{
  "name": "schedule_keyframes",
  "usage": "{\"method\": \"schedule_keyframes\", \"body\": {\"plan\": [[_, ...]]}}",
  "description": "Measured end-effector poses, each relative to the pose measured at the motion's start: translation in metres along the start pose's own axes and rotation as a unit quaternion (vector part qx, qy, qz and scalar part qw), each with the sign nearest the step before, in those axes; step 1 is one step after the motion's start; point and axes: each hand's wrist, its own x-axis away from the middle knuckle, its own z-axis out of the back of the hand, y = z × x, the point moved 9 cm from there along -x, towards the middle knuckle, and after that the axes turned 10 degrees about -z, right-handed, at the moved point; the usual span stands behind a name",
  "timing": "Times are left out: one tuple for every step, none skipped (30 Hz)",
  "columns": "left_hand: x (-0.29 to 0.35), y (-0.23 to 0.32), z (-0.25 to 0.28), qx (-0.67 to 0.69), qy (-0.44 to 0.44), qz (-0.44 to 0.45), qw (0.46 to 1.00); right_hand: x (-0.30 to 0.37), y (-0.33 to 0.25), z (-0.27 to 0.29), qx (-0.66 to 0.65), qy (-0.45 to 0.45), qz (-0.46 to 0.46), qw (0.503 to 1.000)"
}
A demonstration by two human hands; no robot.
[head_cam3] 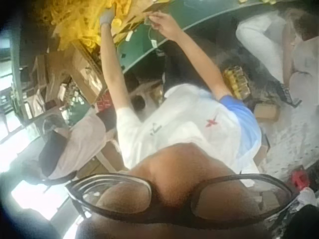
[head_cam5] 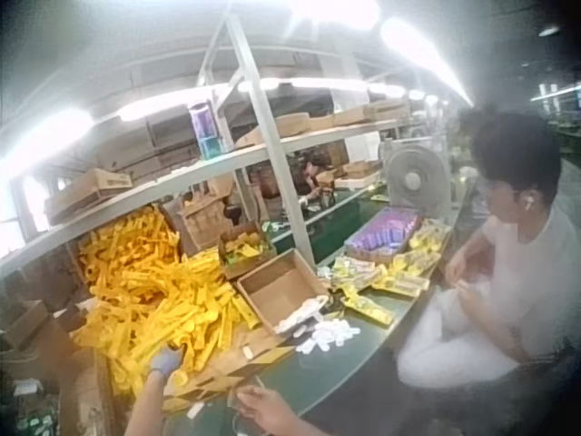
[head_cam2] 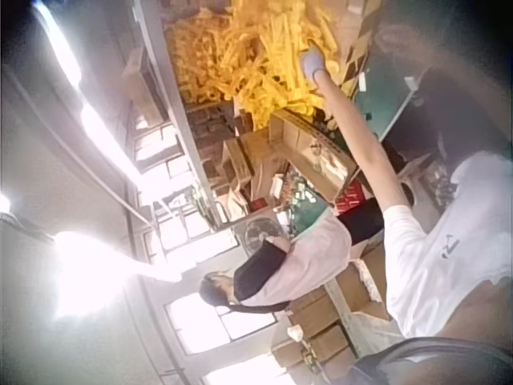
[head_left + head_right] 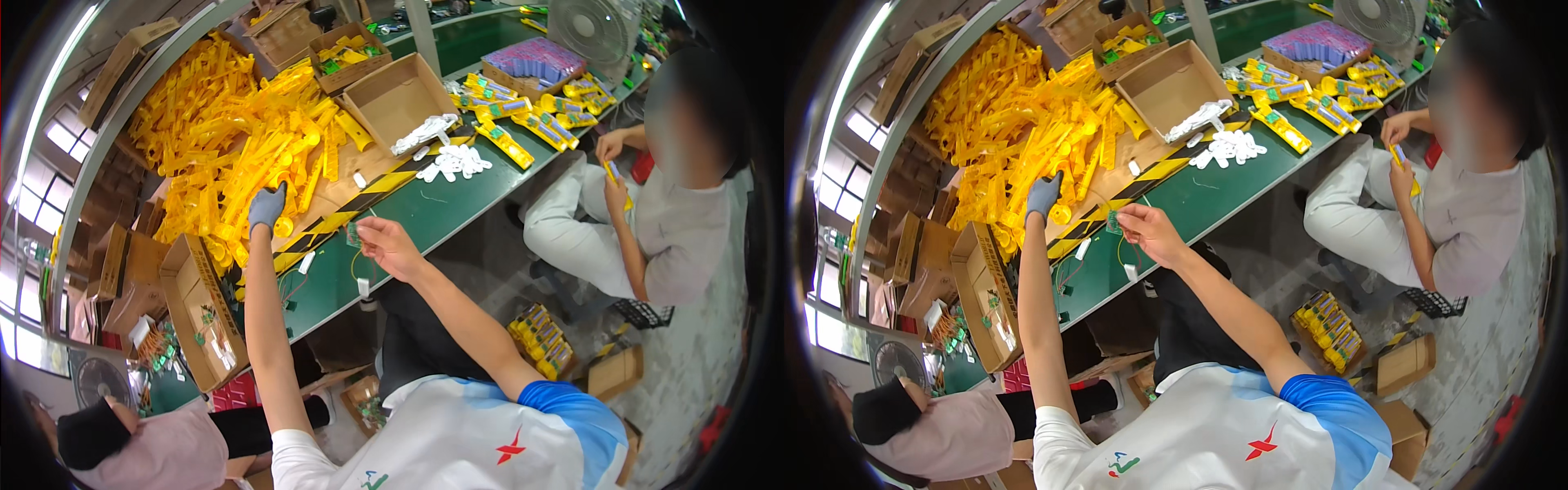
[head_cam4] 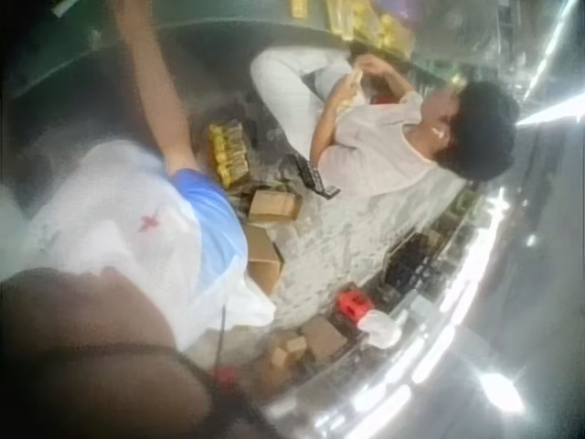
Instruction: Assemble electronic components into yellow plastic housings on a factory assembly line.
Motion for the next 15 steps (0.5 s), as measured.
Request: {"method": "schedule_keyframes", "body": {"plan": [[0.003,0.013,-0.002,-0.084,0.023,0.002,0.996,0.011,0.002,0.0,-0.088,-0.017,0.008,0.996],[0.007,0.028,-0.006,-0.088,0.023,-0.005,0.996,0.022,0.002,-0.001,-0.174,-0.036,0.018,0.984],[0.01,0.038,-0.009,-0.123,0.024,0.009,0.992,0.031,0.006,0.003,-0.171,-0.026,0.009,0.985],[0.013,0.046,-0.01,-0.157,0.026,0.022,0.987,0.04,0.009,0.005,-0.173,-0.023,0.017,0.985],[0.014,0.045,-0.006,-0.157,0.041,0.034,0.986,0.048,0.013,0.005,-0.134,-0.01,0.02,0.991],[0.009,0.044,-0.007,-0.159,0.043,0.029,0.986,0.056,0.015,0.009,-0.096,0.006,0.023,0.995],[0.004,0.039,-0.004,-0.166,0.039,0.028,0.985,0.063,0.015,0.012,-0.072,0.019,0.021,0.997],[-0.003,0.033,-0.002,-0.174,0.035,0.024,0.984,0.068,0.011,0.012,-0.073,0.023,0.026,0.997],[-0.007,0.025,-0.003,-0.13,0.012,0.041,0.991,0.073,0.009,0.014,-0.032,0.035,0.017,0.999],[-0.006,0.013,-0.006,-0.012,-0.008,0.05,0.999,0.076,0.009,0.016,0.009,0.046,0.007,0.999],[-0.005,0.002,-0.001,0.026,-0.015,0.063,0.998,0.078,0.009,0.022,0.032,0.056,-0.003,0.998],[-0.005,-0.016,0.004,0.083,-0.048,0.067,0.993,0.076,0.012,0.023,0.029,0.056,-0.001,0.998],[-0.006,-0.04,0.015,0.162,-0.056,0.046,0.984,0.072,0.015,0.02,0.026,0.041,-0.001,0.999],[0.006,-0.008,0.014,0.182,-0.081,0.077,0.977,0.076,0.017,0.039,0.017,0.059,0.004,0.998],[-0.003,-0.049,0.056,0.159,-0.044,-0.071,0.984,0.071,0.018,0.018,0.019,0.029,-0.002,0.999]]}}
